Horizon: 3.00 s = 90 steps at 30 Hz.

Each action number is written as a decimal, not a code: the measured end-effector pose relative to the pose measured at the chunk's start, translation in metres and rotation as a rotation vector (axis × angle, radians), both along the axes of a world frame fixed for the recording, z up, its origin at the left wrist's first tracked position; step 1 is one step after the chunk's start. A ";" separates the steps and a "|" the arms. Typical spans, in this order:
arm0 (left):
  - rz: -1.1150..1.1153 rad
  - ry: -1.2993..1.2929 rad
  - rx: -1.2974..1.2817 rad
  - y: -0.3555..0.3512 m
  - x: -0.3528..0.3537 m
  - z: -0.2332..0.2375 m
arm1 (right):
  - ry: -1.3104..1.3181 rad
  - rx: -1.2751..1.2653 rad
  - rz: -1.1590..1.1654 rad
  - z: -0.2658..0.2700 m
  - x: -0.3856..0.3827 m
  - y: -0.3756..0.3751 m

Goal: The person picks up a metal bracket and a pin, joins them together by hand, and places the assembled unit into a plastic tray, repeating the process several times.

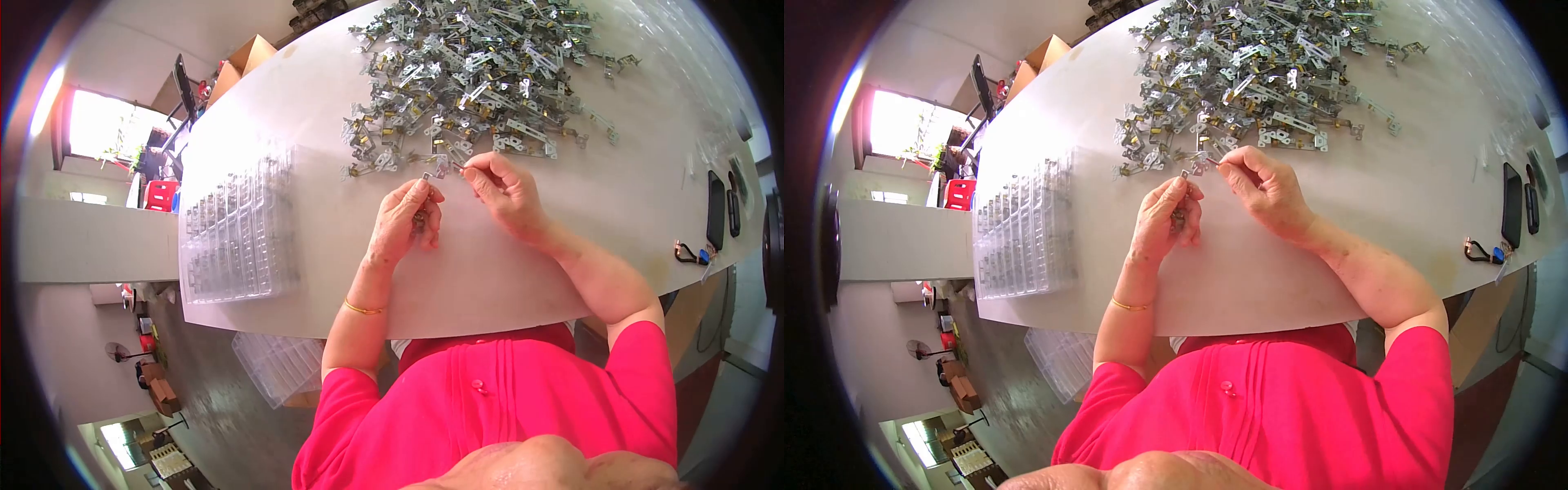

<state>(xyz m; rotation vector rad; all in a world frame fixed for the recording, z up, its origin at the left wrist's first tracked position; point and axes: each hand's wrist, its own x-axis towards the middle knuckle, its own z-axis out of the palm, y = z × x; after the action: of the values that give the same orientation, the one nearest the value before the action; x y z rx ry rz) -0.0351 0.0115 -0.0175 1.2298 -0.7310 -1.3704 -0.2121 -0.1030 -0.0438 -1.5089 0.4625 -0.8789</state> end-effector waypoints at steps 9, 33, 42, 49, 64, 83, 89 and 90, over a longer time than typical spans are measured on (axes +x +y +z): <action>0.022 -0.073 0.040 0.003 -0.001 -0.003 | 0.106 -0.138 -0.008 0.005 0.002 0.007; -0.029 -1.006 -0.240 0.009 -0.014 -0.008 | -0.022 -0.503 -0.193 0.009 0.005 0.009; 0.071 0.019 -0.074 0.008 0.001 -0.001 | 0.057 -0.039 -0.026 0.006 0.003 0.015; 0.011 0.043 -0.100 0.008 0.004 -0.006 | 0.177 -0.060 -0.011 0.008 0.002 0.015; -0.043 -0.379 -0.094 0.013 0.001 -0.002 | 0.146 0.135 0.123 0.007 0.003 0.016; -0.350 -0.374 0.015 0.015 0.001 0.011 | 0.138 0.301 0.415 0.006 -0.004 -0.003; -0.225 -0.084 0.046 0.014 0.006 0.011 | -0.100 0.188 0.201 0.016 -0.005 0.000; -0.168 0.002 0.030 0.013 0.007 0.009 | -0.119 0.136 0.221 0.017 -0.005 0.001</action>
<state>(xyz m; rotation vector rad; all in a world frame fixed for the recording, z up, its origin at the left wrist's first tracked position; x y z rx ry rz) -0.0278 0.0249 -0.0088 1.2116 -0.8299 -1.5239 -0.2172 -0.1024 -0.0265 -1.3463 0.2570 -0.7438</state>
